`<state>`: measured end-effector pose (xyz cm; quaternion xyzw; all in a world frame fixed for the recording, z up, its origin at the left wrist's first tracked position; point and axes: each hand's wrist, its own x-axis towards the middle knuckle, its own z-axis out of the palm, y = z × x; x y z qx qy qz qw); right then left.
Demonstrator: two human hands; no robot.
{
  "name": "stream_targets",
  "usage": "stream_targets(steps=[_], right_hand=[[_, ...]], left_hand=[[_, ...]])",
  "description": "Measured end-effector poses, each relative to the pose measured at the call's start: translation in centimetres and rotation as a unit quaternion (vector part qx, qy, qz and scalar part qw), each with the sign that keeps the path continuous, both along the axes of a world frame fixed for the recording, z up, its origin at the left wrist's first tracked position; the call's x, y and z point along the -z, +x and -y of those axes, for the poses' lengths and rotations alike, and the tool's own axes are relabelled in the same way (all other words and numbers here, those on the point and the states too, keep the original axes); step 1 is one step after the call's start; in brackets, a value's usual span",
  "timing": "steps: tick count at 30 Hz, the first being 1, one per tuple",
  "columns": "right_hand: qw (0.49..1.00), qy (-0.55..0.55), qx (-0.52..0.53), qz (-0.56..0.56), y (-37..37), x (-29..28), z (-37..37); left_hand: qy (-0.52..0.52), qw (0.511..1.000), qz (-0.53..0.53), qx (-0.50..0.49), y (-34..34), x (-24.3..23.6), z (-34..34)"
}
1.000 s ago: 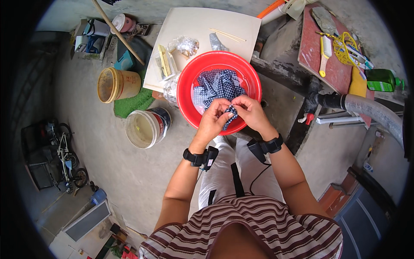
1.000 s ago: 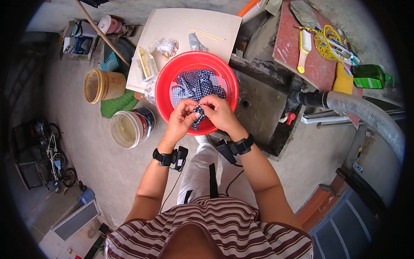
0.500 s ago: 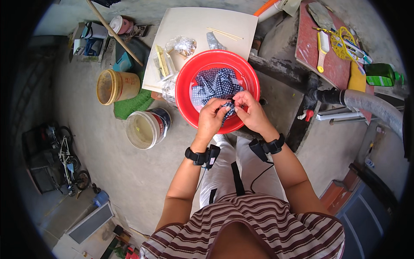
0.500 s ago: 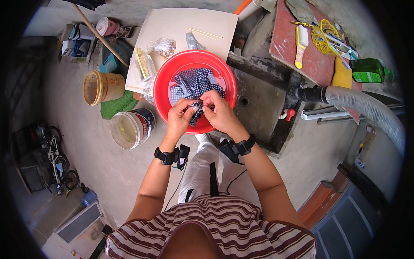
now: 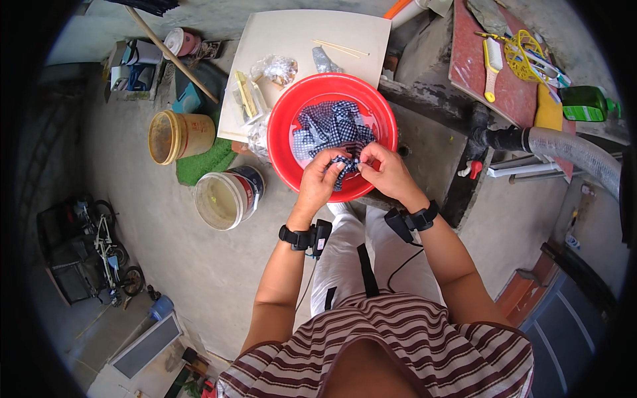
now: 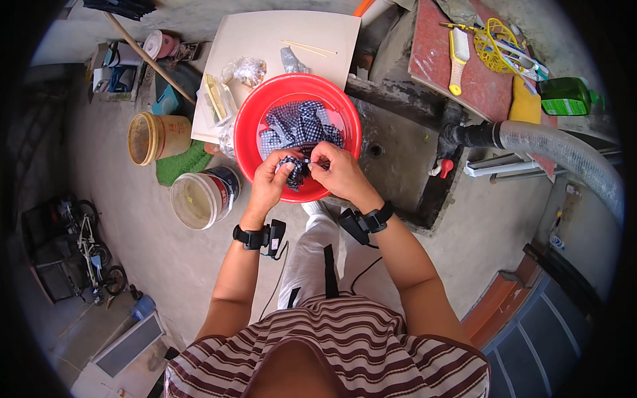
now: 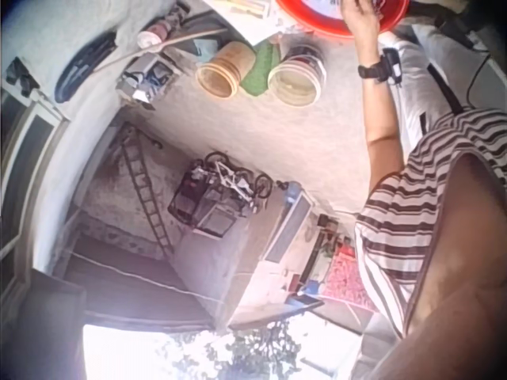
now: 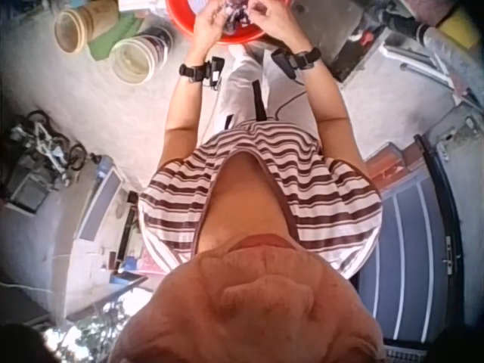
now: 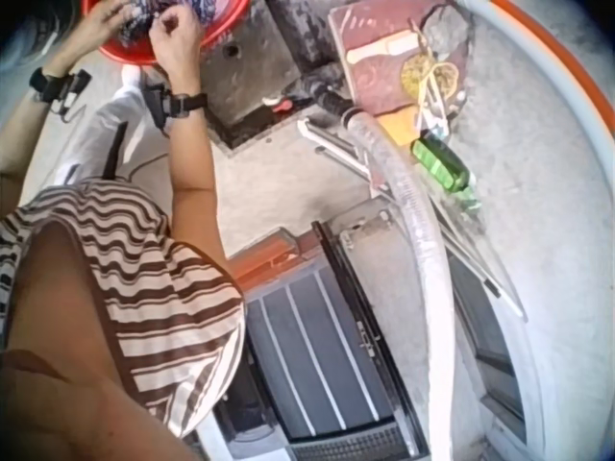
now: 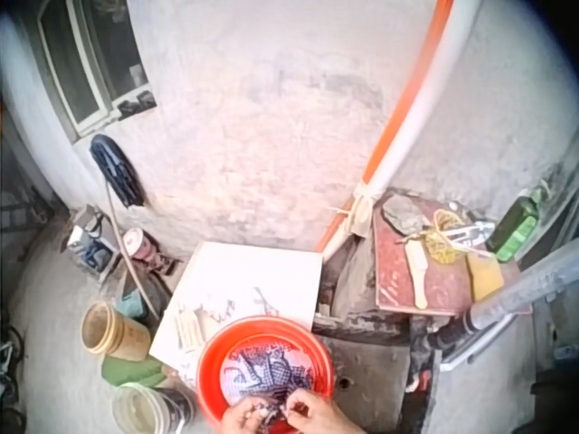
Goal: The recorder washes a piece of cloth in a basin, hangs it on a line in the courtyard, and then retrieves items from a refrigerator inside the house.
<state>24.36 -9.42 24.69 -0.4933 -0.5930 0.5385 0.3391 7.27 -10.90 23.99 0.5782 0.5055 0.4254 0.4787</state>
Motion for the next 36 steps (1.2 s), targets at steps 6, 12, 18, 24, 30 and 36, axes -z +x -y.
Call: stream_targets(steps=[6, 12, 18, 24, 30, 36], right_hand=[[0.975, 0.139, 0.006, 0.173, 0.7, -1.9, -0.5], [0.966, 0.172, -0.020, 0.194, 1.6, -3.1, -0.4], [0.974, 0.184, -0.017, 0.133, 1.9, -4.1, -0.4], [1.000, 0.011, -0.021, 0.005, 1.4, -3.2, 0.1], [0.979, -0.177, -0.024, -0.099, 1.2, -0.7, -0.2], [0.997, 0.075, -0.016, 0.020, 1.6, -0.2, -0.9]], left_hand=[[-0.005, 0.998, -0.054, 0.010, -0.1, -0.3, 0.4], [0.035, 0.995, -0.095, 0.013, -0.1, -0.4, 0.6], [0.071, 0.991, -0.115, 0.010, 0.2, -0.6, 0.5], [0.082, 0.992, -0.095, -0.016, 0.5, -0.8, 0.7], [0.065, 0.996, -0.064, -0.018, 0.8, -0.6, 0.8], [0.077, 0.996, -0.032, -0.025, 0.8, -0.5, 0.6]])
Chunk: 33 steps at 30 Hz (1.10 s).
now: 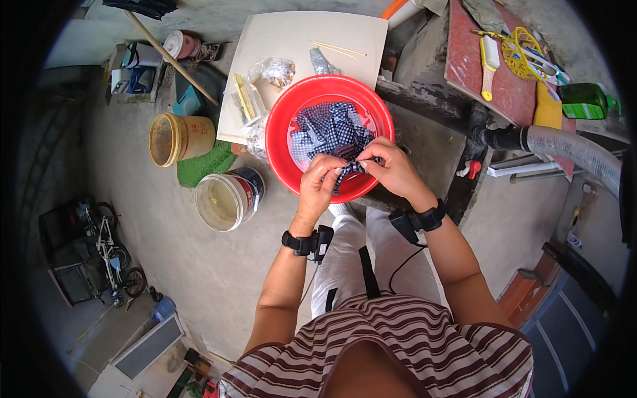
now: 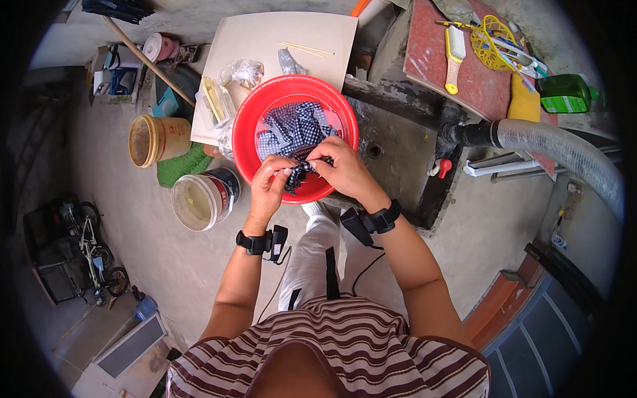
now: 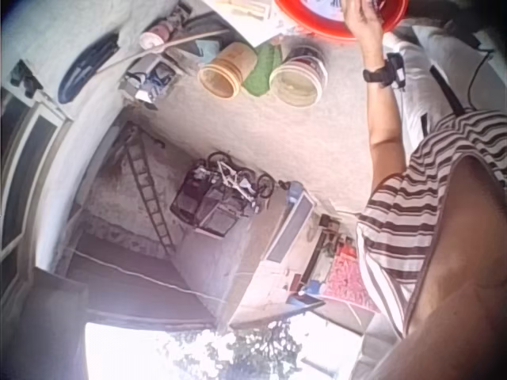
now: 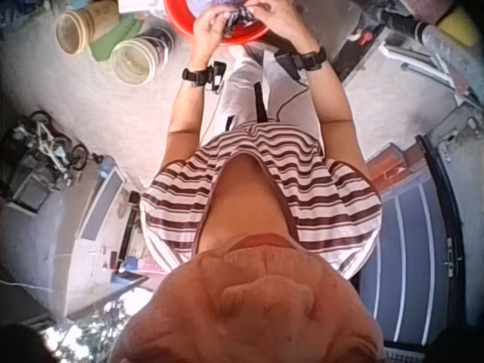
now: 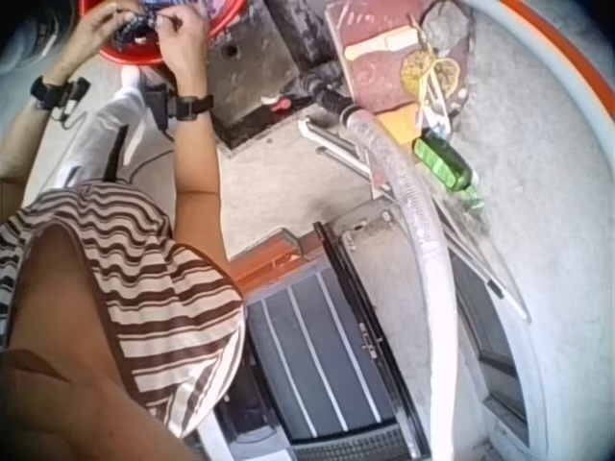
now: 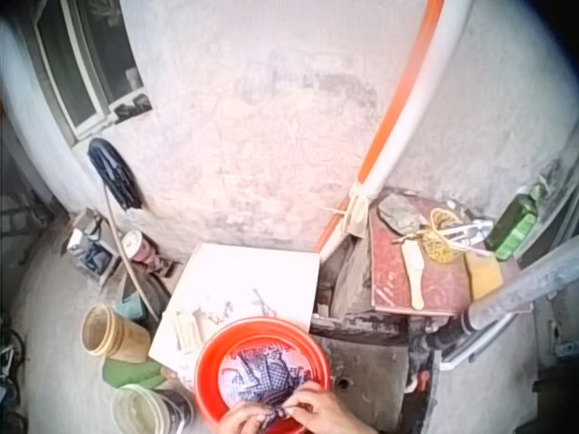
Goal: The recorder washes a piece of cloth in a basin, hangs it on a line in the courtyard, and then retrieves items from a refrigerator inside the house.
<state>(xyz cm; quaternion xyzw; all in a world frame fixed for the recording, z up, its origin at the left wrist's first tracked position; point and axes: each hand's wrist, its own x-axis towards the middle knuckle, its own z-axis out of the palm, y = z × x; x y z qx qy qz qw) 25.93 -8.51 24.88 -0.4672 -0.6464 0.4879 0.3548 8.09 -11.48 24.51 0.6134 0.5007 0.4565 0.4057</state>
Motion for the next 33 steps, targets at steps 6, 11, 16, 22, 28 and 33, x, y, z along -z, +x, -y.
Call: stream_targets(steps=[6, 11, 16, 22, 28, 33], right_hand=[[0.996, 0.016, 0.044, 0.073, -0.8, -0.8, -0.5], [0.996, 0.071, 0.056, -0.003, -1.6, 1.5, -0.3], [0.999, 0.036, 0.033, -0.018, -1.5, 0.4, -0.7], [0.996, -0.071, -0.029, -0.041, -1.3, 0.7, -0.8], [0.992, -0.044, -0.061, -0.104, -0.9, 2.8, -0.8], [0.965, -0.176, -0.144, -0.132, -0.2, 2.8, -0.7]], left_hand=[[-0.065, 0.993, -0.004, 0.102, 0.0, -0.9, 0.0], [-0.111, 0.986, 0.009, 0.127, 0.6, -1.1, -0.2], [-0.072, 0.995, -0.016, 0.060, 0.8, -0.7, 0.2], [-0.064, 0.995, 0.056, 0.058, 0.7, 0.0, 0.2], [-0.100, 0.990, 0.064, 0.078, 0.6, 0.0, 0.2], [-0.100, 0.990, 0.064, 0.080, 0.3, 0.4, 0.4]])
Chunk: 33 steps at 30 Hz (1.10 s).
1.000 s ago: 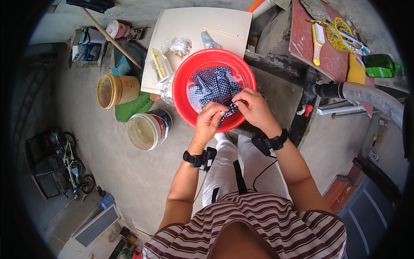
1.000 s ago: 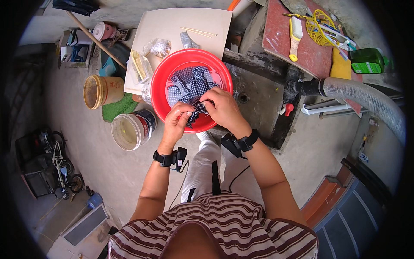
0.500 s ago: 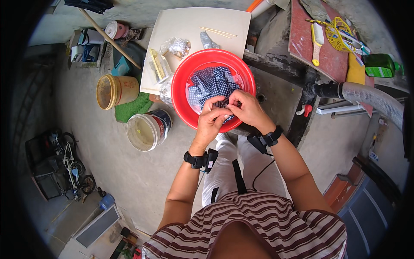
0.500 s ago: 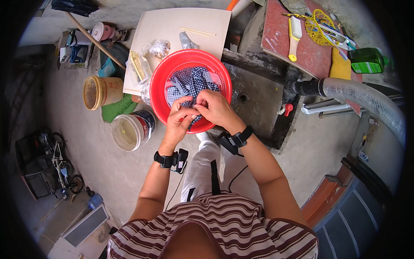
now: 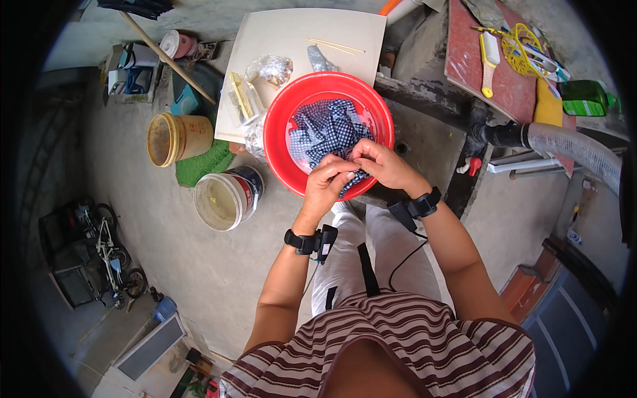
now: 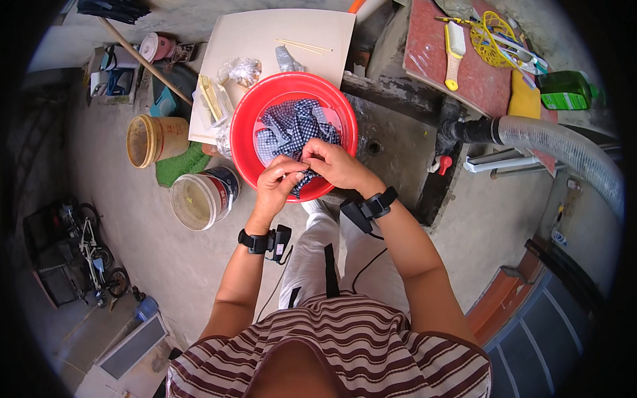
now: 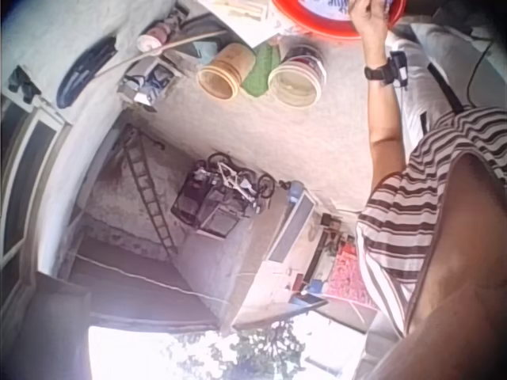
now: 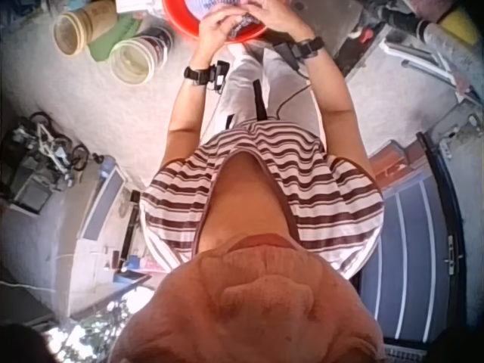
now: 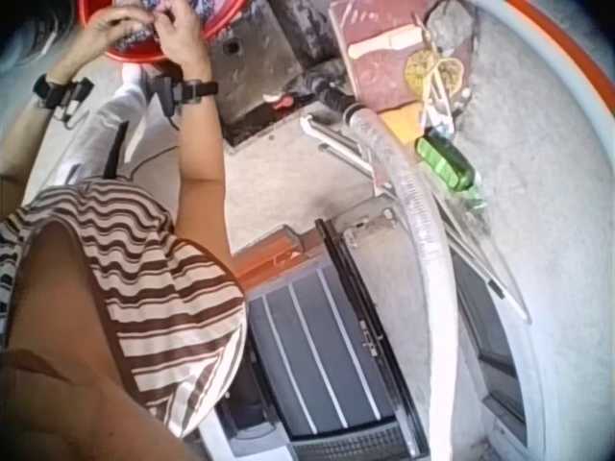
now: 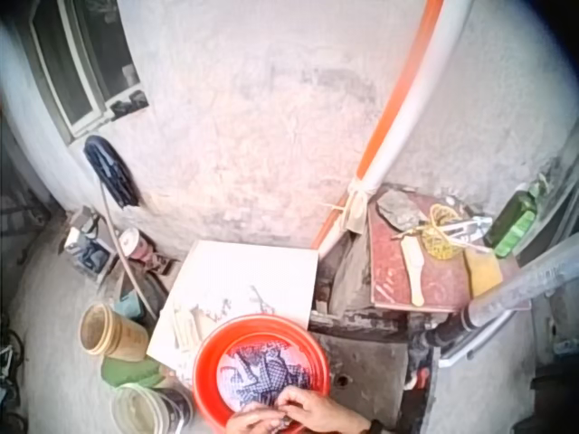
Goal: The recorder washes a piece of cloth in a basin, hangs it on a line in the courtyard, and then retrieves items from a refrigerator inside the house.
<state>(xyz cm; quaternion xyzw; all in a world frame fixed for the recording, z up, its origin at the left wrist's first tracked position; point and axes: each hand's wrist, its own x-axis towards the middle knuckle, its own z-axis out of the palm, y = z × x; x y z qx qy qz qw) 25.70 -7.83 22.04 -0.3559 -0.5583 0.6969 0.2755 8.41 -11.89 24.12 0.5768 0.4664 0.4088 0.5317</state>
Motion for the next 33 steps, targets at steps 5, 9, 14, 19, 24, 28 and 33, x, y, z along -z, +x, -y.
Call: stream_targets(steps=[5, 9, 14, 19, 24, 28, 33], right_hand=[[0.992, 0.101, 0.012, 0.080, 0.0, -2.6, 0.0], [0.984, 0.130, 0.077, 0.098, -0.4, -2.9, 0.8], [0.984, 0.115, 0.074, 0.116, 0.0, -2.9, 1.3], [0.973, 0.154, 0.115, 0.131, 0.6, -2.2, 1.4], [0.993, -0.019, 0.102, 0.063, 0.2, -1.7, 1.7], [0.988, -0.099, 0.107, 0.042, -0.1, -1.4, 1.9], [0.982, 0.078, 0.121, 0.120, 0.1, -2.8, 1.6]], left_hand=[[-0.144, 0.974, 0.158, -0.080, 0.5, -0.2, 0.1], [-0.147, 0.985, 0.068, -0.058, -0.1, 0.6, 0.0], [-0.106, 0.989, 0.057, -0.086, -1.1, 2.0, 0.5], [-0.082, 0.993, 0.010, -0.080, -1.3, 0.9, 0.2], [-0.008, 0.998, 0.010, -0.057, -1.4, 1.1, 0.1], [-0.025, 0.998, 0.018, -0.052, -1.3, 0.7, 0.2], [-0.019, 0.999, 0.003, -0.043, -1.2, 0.6, 0.4]])
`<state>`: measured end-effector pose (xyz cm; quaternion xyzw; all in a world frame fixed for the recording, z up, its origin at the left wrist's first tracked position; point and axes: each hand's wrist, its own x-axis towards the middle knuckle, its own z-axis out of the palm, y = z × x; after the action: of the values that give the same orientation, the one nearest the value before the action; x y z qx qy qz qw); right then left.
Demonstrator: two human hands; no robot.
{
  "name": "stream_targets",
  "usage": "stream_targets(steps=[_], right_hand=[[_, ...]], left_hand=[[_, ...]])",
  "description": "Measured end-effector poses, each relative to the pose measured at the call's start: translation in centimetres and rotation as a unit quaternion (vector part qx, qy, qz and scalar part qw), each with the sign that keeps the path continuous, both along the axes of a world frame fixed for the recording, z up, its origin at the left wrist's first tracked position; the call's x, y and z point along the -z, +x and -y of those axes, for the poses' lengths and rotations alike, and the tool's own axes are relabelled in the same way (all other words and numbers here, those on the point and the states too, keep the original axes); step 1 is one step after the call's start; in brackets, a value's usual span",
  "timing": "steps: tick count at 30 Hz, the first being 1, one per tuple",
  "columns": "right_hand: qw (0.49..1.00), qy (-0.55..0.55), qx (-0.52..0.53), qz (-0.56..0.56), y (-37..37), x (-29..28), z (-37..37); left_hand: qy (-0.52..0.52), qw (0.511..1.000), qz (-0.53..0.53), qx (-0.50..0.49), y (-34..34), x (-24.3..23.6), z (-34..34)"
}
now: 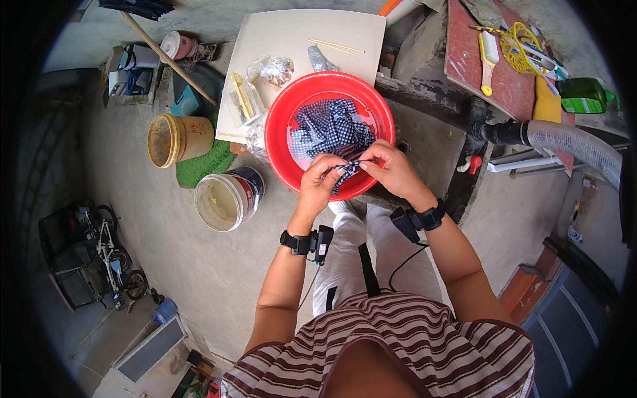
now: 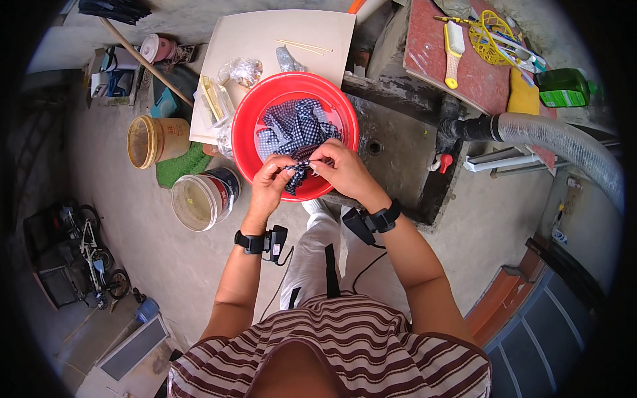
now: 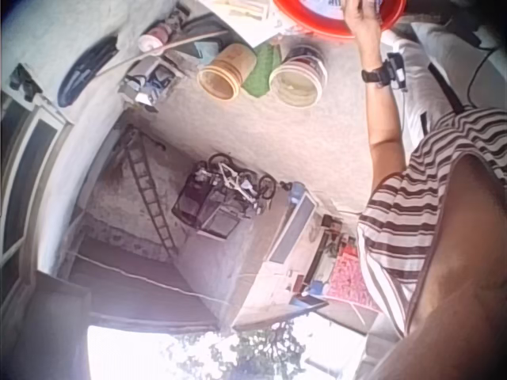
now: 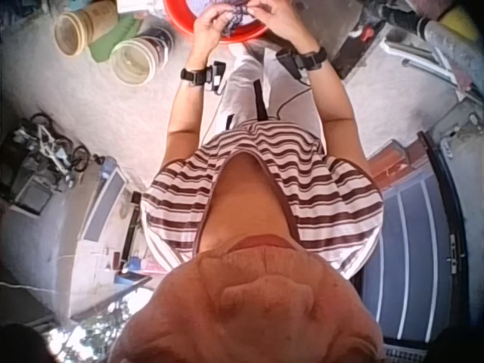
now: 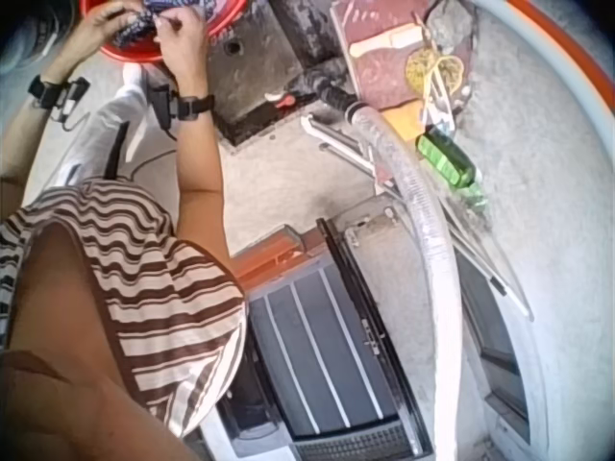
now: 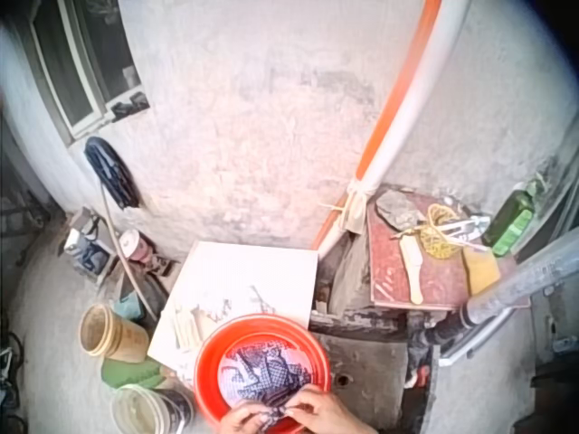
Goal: The recorder washes a piece of cloth in a basin, hangs it on a line in the courtyard, and then retrieves items from a refrigerator inside the house.
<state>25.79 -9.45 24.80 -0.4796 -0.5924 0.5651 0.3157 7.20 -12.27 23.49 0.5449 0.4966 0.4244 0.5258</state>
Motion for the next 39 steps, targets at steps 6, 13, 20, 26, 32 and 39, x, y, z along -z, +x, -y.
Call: stream_targets(steps=[6, 13, 20, 26, 32, 39], right_hand=[[0.997, 0.073, 0.000, -0.036, 0.0, -0.5, -0.1], [0.998, -0.007, 0.066, -0.012, 0.1, -0.1, -0.2], [0.989, -0.057, 0.132, -0.029, -1.3, 1.5, -0.4], [0.959, -0.170, 0.109, -0.200, -2.1, 2.0, -0.2], [0.964, -0.177, 0.051, -0.189, -1.1, 1.5, -0.5], [0.967, -0.101, 0.005, -0.233, -1.1, 1.7, 0.2]], left_hand=[[-0.005, 1.000, 0.000, -0.009, 0.2, -0.5, 0.1], [-0.024, 0.999, 0.023, 0.005, 0.3, -0.5, 0.2], [-0.001, 0.998, -0.008, 0.066, 1.1, -1.3, -0.3], [0.013, 0.999, -0.011, 0.043, 1.3, -0.9, -0.4], [0.003, 1.000, -0.010, 0.010, 1.4, -0.6, -0.5], [-0.126, 0.971, 0.172, -0.111, 2.2, -0.6, 0.0]])
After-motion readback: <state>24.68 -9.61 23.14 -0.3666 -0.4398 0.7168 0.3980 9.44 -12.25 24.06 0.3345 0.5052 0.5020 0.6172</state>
